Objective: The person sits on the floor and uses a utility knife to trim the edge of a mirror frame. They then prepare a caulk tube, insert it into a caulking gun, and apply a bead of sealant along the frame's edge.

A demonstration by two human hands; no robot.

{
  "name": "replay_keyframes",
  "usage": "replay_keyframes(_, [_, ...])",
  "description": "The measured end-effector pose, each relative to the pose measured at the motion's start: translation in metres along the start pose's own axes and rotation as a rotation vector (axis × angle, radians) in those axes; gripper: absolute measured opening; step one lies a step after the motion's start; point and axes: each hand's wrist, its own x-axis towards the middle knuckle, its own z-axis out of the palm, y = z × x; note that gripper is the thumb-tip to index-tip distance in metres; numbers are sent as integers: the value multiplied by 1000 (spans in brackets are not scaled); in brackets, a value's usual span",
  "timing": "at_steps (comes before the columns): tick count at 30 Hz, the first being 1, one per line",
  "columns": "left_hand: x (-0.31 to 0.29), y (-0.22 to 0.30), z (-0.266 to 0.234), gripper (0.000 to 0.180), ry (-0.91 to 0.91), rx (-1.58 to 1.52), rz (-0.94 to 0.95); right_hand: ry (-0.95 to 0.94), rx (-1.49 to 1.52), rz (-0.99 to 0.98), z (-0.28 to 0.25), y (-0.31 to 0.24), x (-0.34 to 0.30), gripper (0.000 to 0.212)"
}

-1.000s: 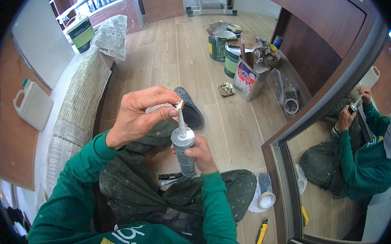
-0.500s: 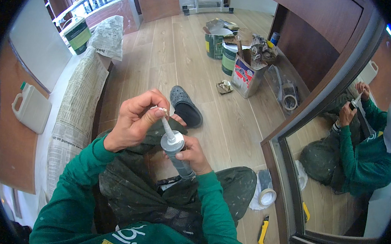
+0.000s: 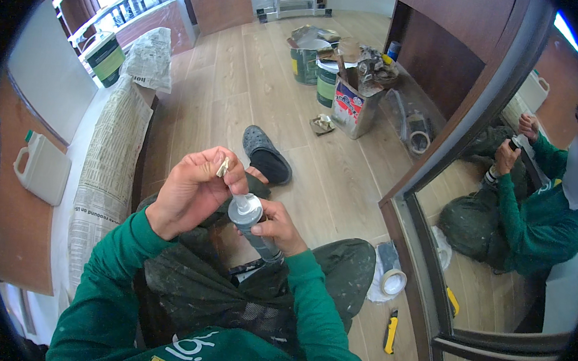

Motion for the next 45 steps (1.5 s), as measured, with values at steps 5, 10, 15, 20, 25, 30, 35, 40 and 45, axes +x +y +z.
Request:
replay_keyframes(5, [14, 11, -18, 18, -51, -170, 78, 52, -16, 34, 3, 5, 1, 58])
replay_keyframes(10, [24, 30, -61, 19, 265, 61, 351, 73, -29, 14, -4, 7, -7, 65])
replay_keyframes(15, [22, -15, -101, 19, 368, 237, 134, 159, 3, -99, -23, 3, -7, 84])
replay_keyframes(20, [44, -56, -128, 18, 387, 78, -75, 289, 49, -55, -30, -7, 8, 96])
replay_keyframes(25, [66, -85, -140, 19, 340, -22, -59, 383, 39, 121, -37, -5, 31, 81])
replay_keyframes(30, [54, -105, -158, 16, 332, 127, 11, 407, 51, 207, -44, 18, 56, 67])
replay_keyframes(35, [10, -97, -160, 15, 376, 317, 2, 292, 188, 240, -32, 40, 87, 51])
replay_keyframes(40, [-18, -102, -153, 21, 473, 654, 129, 366, -15, 339, -14, 54, 85, 33])
replay_keyframes(45, [-25, -104, -137, 26, 347, 978, 376, 163, -489, -93, -1, 45, 61, 26])
